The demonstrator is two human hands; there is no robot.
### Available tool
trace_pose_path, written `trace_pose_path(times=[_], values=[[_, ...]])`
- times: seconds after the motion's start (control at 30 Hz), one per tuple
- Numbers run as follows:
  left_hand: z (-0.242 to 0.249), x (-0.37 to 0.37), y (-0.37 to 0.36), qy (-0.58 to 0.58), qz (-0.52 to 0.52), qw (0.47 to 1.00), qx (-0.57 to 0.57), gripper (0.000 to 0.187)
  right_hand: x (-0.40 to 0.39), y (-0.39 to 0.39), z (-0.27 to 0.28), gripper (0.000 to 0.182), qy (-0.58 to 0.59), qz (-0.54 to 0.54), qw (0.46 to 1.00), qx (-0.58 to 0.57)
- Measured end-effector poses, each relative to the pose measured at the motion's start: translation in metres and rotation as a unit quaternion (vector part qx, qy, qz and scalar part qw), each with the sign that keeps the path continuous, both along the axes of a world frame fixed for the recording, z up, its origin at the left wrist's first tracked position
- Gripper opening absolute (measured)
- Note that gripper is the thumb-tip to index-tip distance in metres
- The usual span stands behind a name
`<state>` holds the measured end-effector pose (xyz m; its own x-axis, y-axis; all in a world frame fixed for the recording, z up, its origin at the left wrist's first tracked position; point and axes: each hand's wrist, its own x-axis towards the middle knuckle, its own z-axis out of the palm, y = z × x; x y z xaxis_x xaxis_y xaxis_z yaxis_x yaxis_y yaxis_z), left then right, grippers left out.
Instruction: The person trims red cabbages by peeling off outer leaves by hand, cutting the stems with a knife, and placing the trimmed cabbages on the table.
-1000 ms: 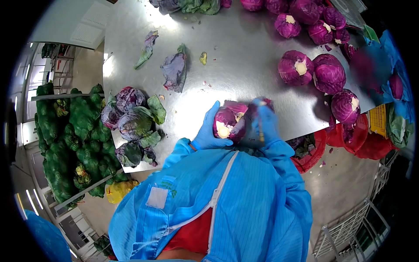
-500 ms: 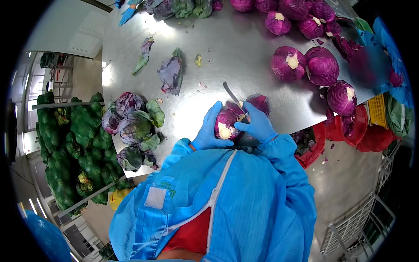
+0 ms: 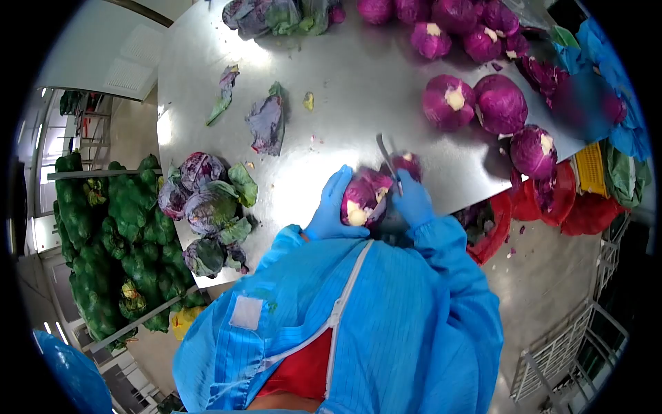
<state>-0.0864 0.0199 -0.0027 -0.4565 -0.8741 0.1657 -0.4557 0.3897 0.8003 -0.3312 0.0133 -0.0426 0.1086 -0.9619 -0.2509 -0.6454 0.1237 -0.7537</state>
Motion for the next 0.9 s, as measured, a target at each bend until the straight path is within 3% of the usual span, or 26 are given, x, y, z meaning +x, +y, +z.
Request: trace_pose_path(times=[0.03,0.07,0.13,0.17,0.27,0.4,0.5,0.6,0.67,0.7,0.8,0.83,0.9], values=[[0.001,0.001,-0.006,0.011,0.004,1.0,0.012,0.131,-0.006,-0.001,-0.016,0.04,-0.026,0.004,1.0,-0.015],[0.003,0.004,-0.003,0.019,0.01,0.999,0.033,0.13,-0.004,0.001,-0.014,0.039,-0.142,-0.035,0.989,0.031],[0.005,0.01,0.0,0.036,0.016,0.997,0.067,0.129,0.001,0.003,0.008,0.038,-0.36,-0.116,0.917,0.123],[0.006,0.011,-0.002,0.046,0.017,0.996,0.08,0.128,0.006,-0.003,0.033,0.046,-0.396,-0.156,0.892,0.156],[0.009,0.015,-0.007,0.043,0.006,0.994,0.097,0.126,0.015,-0.012,0.047,0.048,-0.405,-0.142,0.892,0.144],[0.017,0.018,-0.015,0.054,-0.023,0.988,0.14,0.125,0.028,-0.018,0.047,0.032,-0.358,-0.163,0.918,0.051],[0.019,0.022,-0.026,0.037,-0.069,0.987,0.139,0.125,0.023,-0.013,0.01,0.027,-0.35,-0.202,0.915,0.007],[0.014,0.032,-0.028,0.071,-0.073,0.979,0.175,0.125,-0.019,-0.009,0.006,0.026,-0.369,-0.342,0.863,0.046],[0.006,0.044,-0.029,0.133,-0.06,0.96,0.239,0.126,-0.075,0.002,-0.055,0.028,-0.163,-0.293,0.942,-0.031],[0.003,0.048,-0.029,0.147,-0.064,0.957,0.243,0.127,-0.082,0.009,-0.042,0.035,0.03,-0.192,0.974,-0.116],[0.008,0.052,-0.036,0.111,-0.103,0.962,0.229,0.124,-0.052,0.012,0.025,0.045,0.03,-0.135,0.98,-0.142],[0.01,0.052,-0.038,0.119,-0.119,0.956,0.239,0.124,-0.04,0.013,0.02,0.052,-0.106,-0.157,0.979,-0.07],[0.013,0.052,-0.042,0.11,-0.132,0.955,0.24,0.125,-0.014,0.011,0.037,0.059,-0.187,-0.031,0.978,-0.091]])
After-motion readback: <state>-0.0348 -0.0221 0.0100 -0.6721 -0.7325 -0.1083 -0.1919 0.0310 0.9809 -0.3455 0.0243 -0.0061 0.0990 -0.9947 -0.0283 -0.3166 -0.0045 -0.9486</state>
